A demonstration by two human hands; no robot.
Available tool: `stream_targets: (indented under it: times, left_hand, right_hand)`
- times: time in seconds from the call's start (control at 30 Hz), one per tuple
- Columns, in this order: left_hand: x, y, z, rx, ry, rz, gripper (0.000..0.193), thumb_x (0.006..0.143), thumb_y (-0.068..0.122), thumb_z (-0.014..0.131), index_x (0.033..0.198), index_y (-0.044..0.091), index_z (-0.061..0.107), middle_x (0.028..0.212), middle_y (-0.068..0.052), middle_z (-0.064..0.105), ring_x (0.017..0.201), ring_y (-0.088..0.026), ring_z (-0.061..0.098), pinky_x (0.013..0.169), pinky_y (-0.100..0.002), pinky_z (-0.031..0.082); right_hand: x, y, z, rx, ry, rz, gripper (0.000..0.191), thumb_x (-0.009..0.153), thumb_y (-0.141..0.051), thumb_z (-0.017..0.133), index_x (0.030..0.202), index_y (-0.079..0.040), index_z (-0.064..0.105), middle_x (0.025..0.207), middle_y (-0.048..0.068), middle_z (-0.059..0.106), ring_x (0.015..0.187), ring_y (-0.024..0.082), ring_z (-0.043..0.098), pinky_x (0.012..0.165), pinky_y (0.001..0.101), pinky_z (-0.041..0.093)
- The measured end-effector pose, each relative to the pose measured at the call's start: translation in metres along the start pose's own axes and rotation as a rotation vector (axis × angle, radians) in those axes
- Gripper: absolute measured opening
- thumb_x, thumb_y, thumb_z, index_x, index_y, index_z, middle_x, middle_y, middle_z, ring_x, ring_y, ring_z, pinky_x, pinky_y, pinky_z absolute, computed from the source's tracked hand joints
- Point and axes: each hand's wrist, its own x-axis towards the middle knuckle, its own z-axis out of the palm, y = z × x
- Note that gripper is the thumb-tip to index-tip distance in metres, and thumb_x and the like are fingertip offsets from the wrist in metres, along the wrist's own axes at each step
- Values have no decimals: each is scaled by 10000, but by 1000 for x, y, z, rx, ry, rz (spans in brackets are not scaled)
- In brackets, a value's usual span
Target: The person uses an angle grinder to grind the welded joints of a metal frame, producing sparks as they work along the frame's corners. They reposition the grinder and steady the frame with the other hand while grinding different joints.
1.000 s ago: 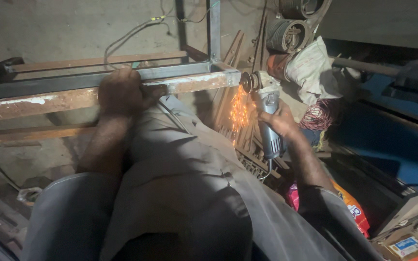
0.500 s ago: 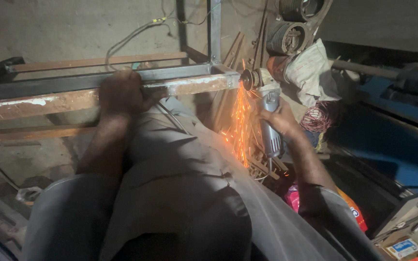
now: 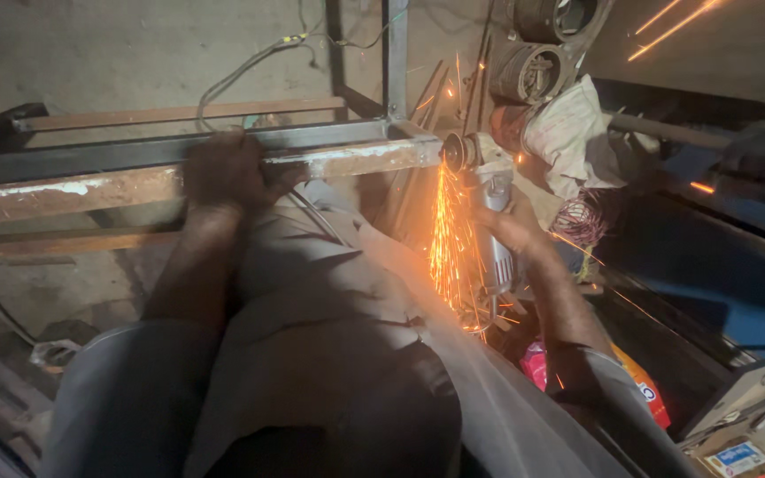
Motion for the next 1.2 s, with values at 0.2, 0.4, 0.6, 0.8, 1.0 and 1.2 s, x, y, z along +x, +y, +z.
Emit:
stream_targets:
  times: [0.2,0.4,0.6,0.8,1.0,1.2]
  left_hand:
    - [-4,-6,7,33,-71,-39,756,818,826,685,903,75,717,952,-148,688,818,-375,693,685,-519,554]
    - [-5,-12,15,48,-96,-34,813,800,846,677,905,41,717,940,-167,686,860,-368,699,706,-515,554]
    - [-7,-14,18,18,-117,-47,767,829,817,679,908,55,717,951,-159,689,900,-364,693,734,-522,548]
    - [-6,-13,18,33,-59,-24,785,834,831,685,902,49,704,957,-153,688,922,-355,696,747,-520,553]
    - [-5,-11,14,64,-55,-26,814,803,848,673,913,42,698,965,-164,687,900,-368,691,730,-519,554]
    - [-6,-10,14,55,-48,-15,793,821,846,674,907,58,695,966,-155,684,924,-361,694,750,-518,557]
  right_hand:
    - [-11,-6,4,9,70,207,565,777,-161,814,1300,-107,608,1106,28,714,959,161,672,764,389,546]
    - [-2,10,1,103,-5,87,534,755,-109,809,1255,-39,636,1076,65,733,932,159,695,811,325,569]
    - [6,26,1,27,-23,-67,400,883,-191,772,1244,-44,682,1096,41,732,956,118,673,804,300,554]
    - [-2,13,2,4,41,100,510,756,-151,812,1241,-100,664,1074,24,733,944,133,681,822,315,537]
    - [-2,3,3,1,2,27,500,762,-148,799,1241,-103,665,1107,15,727,962,127,671,835,314,538]
    - [0,16,1,5,10,54,457,806,-162,771,1241,-79,657,1081,42,723,939,140,669,816,323,541]
